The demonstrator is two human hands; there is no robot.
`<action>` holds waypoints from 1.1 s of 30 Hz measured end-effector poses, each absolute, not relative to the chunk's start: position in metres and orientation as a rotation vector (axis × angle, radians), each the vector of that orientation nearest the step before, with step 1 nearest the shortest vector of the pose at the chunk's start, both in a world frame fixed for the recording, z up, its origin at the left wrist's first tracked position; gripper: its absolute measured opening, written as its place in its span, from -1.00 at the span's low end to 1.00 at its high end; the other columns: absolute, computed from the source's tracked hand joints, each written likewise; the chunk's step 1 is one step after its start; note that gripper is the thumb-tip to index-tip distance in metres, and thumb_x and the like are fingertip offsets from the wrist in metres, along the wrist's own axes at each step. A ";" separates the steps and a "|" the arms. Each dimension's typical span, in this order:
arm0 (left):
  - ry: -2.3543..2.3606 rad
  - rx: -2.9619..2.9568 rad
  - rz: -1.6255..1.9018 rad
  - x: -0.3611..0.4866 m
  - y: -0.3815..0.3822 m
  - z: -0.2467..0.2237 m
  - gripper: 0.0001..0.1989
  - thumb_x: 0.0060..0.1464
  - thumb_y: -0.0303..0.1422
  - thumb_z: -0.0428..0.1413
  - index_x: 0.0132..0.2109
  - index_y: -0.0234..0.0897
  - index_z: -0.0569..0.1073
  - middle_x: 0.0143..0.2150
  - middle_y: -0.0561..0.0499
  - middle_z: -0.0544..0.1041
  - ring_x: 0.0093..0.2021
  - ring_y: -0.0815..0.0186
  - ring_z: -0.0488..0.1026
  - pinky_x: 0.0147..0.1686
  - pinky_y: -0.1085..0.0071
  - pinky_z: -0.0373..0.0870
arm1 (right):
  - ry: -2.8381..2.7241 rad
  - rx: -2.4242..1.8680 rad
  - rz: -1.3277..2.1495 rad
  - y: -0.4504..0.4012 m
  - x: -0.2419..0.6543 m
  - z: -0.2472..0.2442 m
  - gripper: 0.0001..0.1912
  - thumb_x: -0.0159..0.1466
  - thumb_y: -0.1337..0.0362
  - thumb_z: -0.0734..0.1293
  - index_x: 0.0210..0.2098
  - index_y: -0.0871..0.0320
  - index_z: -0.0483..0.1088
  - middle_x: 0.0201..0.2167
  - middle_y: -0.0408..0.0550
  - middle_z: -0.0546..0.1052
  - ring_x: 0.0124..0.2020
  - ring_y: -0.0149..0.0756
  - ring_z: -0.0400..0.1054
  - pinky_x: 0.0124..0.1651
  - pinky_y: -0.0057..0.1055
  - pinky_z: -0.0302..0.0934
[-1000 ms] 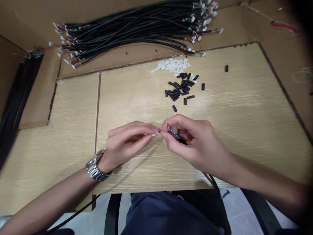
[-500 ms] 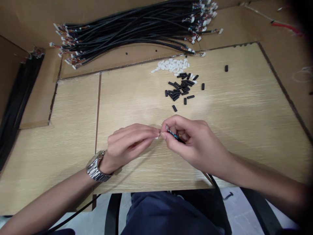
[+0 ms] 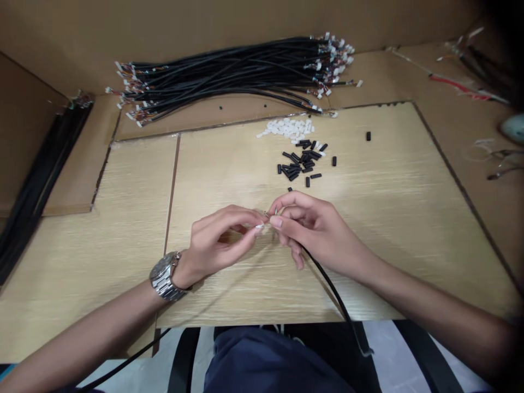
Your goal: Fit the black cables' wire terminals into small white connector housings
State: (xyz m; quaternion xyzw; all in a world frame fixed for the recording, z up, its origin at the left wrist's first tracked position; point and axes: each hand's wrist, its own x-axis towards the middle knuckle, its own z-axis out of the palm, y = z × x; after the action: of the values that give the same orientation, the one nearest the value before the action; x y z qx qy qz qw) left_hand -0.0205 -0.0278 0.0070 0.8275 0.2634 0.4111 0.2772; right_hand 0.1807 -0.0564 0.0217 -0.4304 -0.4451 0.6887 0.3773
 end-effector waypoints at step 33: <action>0.603 2.064 1.084 -0.023 -0.036 0.006 -0.74 0.05 -0.47 0.29 -0.09 -0.29 0.50 -0.28 -0.07 0.57 -0.33 0.32 0.53 -0.43 0.45 0.53 | -1.098 -1.052 1.824 -0.057 0.178 0.021 -0.81 0.25 0.21 0.40 -0.37 0.13 0.33 -0.60 -0.30 0.34 -0.71 -0.54 0.20 -0.74 -0.58 0.31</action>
State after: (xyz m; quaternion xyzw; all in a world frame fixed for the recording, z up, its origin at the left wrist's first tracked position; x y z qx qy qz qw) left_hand -0.0234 -0.0363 0.0057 0.8001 0.2336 0.4203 0.3587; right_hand 0.1784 -0.0571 0.0205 -0.4110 -0.4288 0.7124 0.3739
